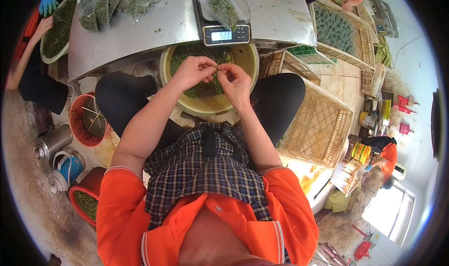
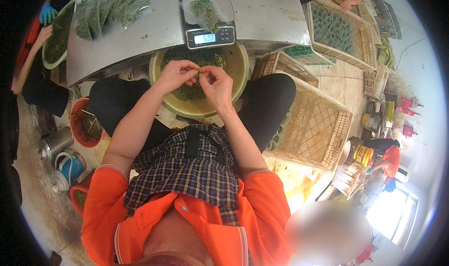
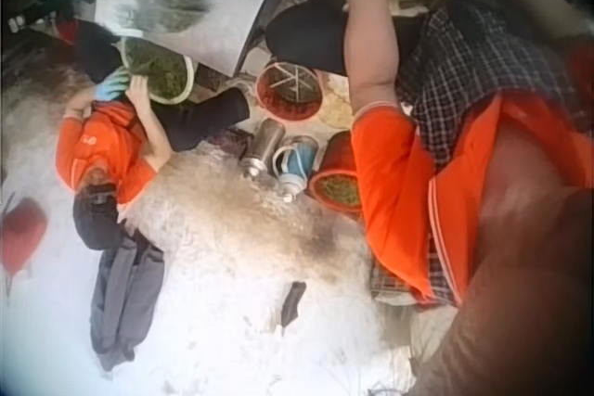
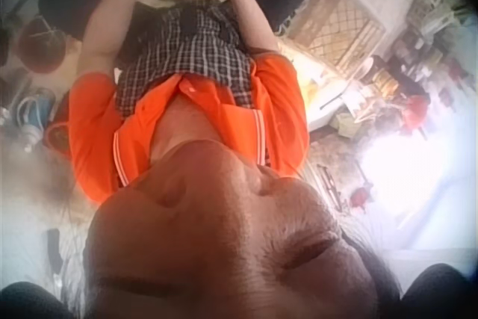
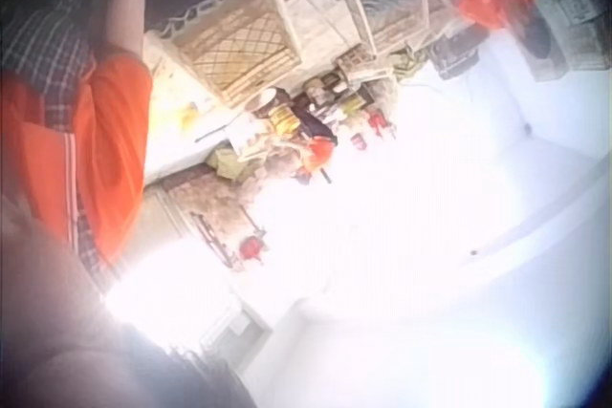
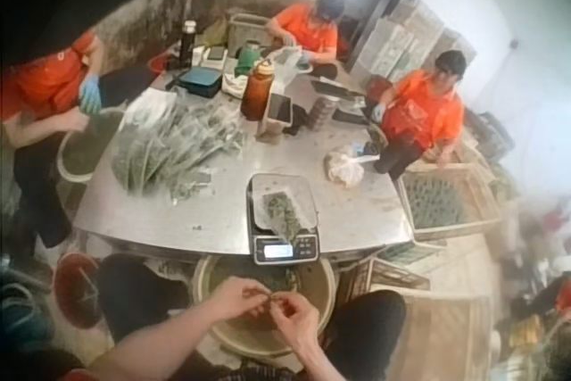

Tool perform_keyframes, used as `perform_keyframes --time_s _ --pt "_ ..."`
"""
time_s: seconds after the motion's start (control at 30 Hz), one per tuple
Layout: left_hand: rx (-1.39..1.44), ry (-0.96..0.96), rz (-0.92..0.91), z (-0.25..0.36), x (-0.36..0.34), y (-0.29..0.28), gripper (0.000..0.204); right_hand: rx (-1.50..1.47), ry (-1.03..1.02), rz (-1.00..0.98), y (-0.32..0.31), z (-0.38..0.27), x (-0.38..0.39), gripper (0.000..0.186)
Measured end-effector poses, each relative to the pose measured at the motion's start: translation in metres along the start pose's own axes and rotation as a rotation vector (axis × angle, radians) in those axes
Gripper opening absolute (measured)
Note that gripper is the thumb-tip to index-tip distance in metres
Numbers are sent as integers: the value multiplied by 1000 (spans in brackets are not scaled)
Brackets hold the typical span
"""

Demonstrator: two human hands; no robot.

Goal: The person scoops green herbs from a large bowl into small plastic bags placed on a digital scale. They adjust the amount of herbs to reach a target weight, then move the filled bag to a pile on the table. The process is repeated continuously.

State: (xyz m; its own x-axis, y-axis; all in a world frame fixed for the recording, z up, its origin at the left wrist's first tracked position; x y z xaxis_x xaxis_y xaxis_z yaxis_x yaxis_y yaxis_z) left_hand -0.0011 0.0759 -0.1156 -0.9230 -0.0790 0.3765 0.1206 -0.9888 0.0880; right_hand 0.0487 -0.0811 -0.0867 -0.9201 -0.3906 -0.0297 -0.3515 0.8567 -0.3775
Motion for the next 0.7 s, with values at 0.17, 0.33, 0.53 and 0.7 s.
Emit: perform_keyframes --time_s 0.17,0.33,0.53,0.7 --pt "330 15 35 7 7 5 16 -48 5 -29 1 -5 -2 14" --pt "185 -55 15 5 4 0 12 269 -43 -110 -18 -14 -7 14" --pt "-481 402 492 3 0 -20 15 959 -513 241 -78 -3 -36 16" --pt "-145 298 378 -4 -9 -14 16 105 78 79 -45 -10 -76 28"
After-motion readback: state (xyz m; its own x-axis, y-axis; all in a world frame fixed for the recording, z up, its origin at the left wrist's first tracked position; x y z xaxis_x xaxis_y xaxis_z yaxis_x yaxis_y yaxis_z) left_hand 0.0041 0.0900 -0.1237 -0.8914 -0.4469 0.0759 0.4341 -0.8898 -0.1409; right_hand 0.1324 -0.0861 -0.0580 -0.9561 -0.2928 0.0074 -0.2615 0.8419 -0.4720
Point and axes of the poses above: each hand's wrist, its own x-axis away from the middle knuckle, its own y-axis out of the palm, z = x × y, the point moved 2 cm from there along -x, towards the middle knuckle, and after that the axes turned 5 degrees about z, right-handed, at the moved point
